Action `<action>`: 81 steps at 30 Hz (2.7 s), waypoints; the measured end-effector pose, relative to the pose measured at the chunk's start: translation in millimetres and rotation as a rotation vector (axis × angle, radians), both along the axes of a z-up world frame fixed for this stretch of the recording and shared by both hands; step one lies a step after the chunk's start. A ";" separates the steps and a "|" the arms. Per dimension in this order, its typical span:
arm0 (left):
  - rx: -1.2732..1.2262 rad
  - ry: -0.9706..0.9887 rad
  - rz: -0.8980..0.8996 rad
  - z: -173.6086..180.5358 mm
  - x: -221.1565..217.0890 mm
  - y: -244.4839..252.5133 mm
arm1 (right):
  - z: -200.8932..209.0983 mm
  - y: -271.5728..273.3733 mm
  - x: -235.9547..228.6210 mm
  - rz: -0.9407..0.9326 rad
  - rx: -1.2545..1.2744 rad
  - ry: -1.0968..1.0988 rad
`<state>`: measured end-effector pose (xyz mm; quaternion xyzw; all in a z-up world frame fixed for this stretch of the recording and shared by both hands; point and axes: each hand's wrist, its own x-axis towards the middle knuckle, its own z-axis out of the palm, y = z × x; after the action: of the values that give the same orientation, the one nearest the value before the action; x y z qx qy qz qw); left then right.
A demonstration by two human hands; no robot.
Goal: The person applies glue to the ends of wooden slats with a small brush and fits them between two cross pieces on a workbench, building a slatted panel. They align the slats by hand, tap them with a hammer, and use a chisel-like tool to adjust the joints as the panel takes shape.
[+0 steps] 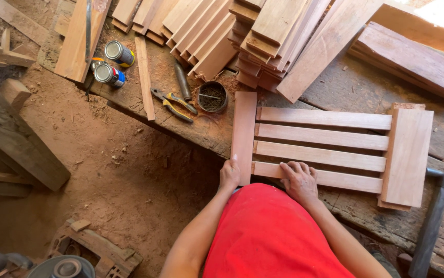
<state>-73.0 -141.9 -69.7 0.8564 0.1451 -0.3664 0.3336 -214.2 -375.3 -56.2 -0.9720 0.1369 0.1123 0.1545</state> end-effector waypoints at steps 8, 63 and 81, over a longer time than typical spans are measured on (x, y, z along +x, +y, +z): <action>0.030 0.005 -0.031 -4.7 1.7 -1.3 | -10.9 -5.7 1.6 0.080 0.049 -0.077; 0.090 -1.093 -0.056 79.0 -8.9 64.4 | 126.4 -280.5 -65.6 -1.080 0.881 -0.907; -0.419 -0.740 -0.845 55.8 -83.8 -31.3 | 190.6 -24.3 39.7 -0.008 0.295 0.346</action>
<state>-156.8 -173.2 -13.9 0.8267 -0.4090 -0.1654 0.3491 -174.5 -399.6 134.4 -0.9045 0.1472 0.2957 0.2698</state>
